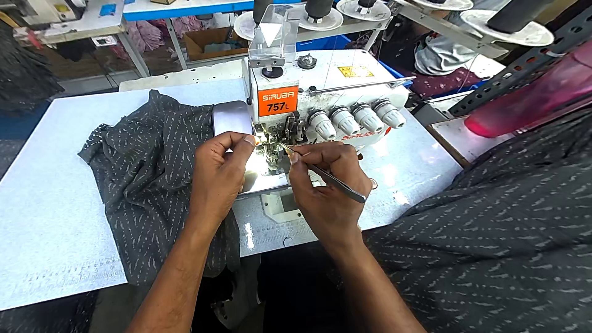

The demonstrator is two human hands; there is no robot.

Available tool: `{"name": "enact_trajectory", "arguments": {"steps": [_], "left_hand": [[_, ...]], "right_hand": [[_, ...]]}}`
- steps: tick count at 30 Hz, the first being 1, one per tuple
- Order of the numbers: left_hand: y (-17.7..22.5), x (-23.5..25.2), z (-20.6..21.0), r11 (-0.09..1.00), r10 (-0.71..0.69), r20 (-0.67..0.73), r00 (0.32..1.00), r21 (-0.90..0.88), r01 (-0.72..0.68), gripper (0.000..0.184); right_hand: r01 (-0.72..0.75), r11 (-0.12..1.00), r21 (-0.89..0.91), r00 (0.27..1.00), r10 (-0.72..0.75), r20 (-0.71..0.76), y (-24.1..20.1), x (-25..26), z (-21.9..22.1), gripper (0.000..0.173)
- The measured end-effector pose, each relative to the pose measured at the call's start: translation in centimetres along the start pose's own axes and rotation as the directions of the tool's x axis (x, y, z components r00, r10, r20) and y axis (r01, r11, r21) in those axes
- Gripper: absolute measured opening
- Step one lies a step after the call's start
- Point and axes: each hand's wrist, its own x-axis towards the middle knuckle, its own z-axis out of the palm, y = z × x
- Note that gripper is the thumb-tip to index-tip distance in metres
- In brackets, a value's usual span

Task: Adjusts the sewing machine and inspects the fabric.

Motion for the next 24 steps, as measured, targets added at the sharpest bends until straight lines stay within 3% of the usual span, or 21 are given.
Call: {"name": "enact_trajectory", "arguments": {"steps": [24], "left_hand": [[0.05, -0.05, 0.02, 1.000, 0.012, -0.010, 1.000, 0.008, -0.011, 0.017]], "right_hand": [[0.017, 0.999, -0.037, 1.000, -0.017, -0.014, -0.03, -0.11, 0.11, 0.015]]}}
